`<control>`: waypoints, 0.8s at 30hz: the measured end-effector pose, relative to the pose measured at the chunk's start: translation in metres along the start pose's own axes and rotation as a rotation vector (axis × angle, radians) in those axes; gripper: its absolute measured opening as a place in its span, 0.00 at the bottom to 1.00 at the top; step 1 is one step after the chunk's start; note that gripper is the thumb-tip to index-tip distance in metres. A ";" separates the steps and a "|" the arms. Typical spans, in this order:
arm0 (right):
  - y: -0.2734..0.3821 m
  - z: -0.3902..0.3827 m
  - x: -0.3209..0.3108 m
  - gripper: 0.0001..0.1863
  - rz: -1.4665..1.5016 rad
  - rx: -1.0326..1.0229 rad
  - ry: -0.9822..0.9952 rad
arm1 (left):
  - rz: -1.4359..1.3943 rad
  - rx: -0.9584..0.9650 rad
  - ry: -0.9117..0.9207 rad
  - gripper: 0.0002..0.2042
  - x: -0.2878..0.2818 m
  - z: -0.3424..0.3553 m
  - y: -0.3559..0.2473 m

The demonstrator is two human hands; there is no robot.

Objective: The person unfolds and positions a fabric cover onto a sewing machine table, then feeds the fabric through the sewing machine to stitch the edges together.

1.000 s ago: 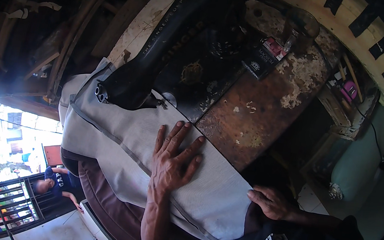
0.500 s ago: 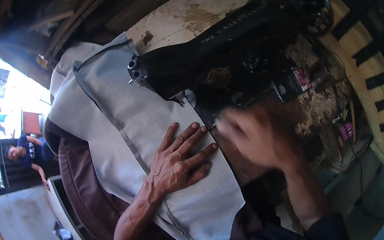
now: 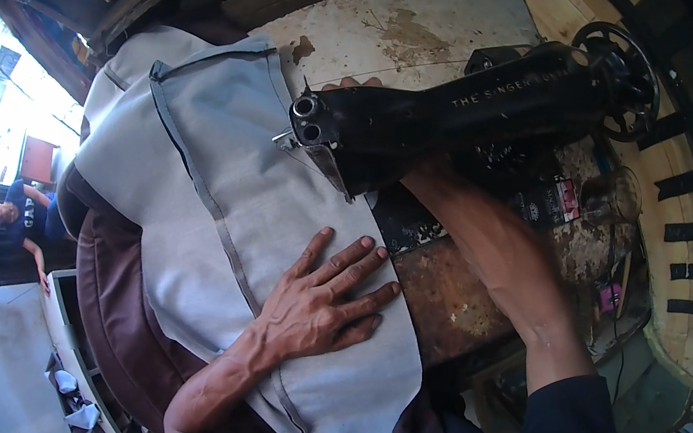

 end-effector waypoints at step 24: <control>-0.015 0.043 0.018 0.19 0.148 0.050 -0.079 | 0.005 0.006 0.107 0.22 -0.004 0.010 0.037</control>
Point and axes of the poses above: each hand's wrist, its own z-axis towards the middle knuckle, its own x-axis out of the palm, y = z × x, the point moved 6 cm from there along z, towards the middle knuckle, and after that the axes turned 4 degrees about -y, right-handed, at the moved point
